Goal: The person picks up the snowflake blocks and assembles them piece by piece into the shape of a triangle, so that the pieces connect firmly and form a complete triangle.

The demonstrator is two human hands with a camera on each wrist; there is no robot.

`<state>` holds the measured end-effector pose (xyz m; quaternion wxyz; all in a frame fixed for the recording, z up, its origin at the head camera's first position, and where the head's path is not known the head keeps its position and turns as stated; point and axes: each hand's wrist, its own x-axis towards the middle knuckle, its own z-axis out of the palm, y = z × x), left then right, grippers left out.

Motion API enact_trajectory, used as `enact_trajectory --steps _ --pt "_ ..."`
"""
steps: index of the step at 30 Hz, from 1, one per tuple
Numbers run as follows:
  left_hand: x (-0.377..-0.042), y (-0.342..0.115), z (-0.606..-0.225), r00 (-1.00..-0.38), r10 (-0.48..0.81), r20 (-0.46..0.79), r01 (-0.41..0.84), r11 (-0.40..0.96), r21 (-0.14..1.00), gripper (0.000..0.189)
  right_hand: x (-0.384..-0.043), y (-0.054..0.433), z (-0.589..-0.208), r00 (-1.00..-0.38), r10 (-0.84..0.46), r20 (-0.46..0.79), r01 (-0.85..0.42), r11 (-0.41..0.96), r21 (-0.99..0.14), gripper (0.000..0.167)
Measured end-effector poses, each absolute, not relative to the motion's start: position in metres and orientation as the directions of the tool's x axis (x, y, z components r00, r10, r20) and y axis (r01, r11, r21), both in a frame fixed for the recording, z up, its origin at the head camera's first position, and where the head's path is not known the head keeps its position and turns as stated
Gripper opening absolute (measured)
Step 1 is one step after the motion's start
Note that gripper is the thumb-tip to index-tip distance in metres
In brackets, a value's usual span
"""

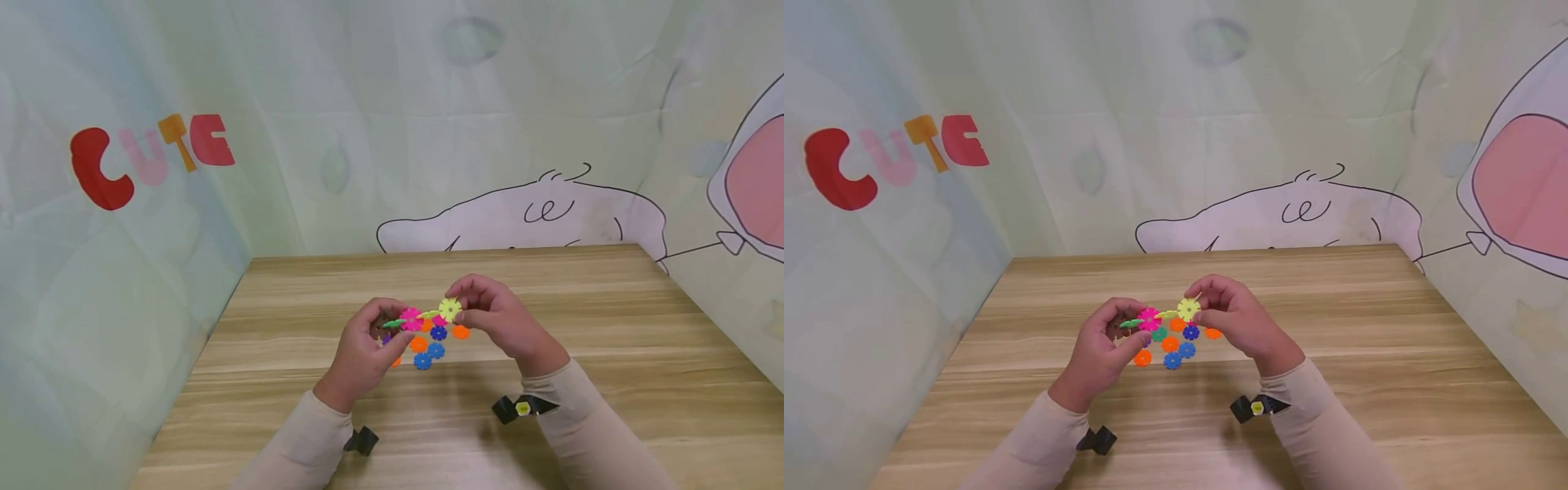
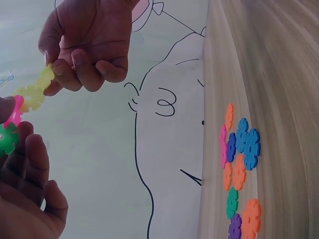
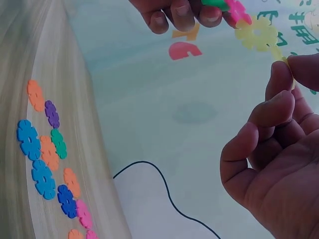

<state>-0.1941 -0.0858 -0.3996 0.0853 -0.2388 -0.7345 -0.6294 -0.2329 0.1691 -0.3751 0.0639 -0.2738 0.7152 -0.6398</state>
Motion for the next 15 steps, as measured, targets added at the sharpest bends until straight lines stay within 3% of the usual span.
enact_trajectory --steps 15 --pt "-0.1949 -0.0876 -0.4009 -0.857 0.270 0.439 0.480 0.106 0.871 0.033 -0.2248 0.1636 -0.3695 -0.845 -0.478 0.241 -0.311 0.072 -0.948 0.025"
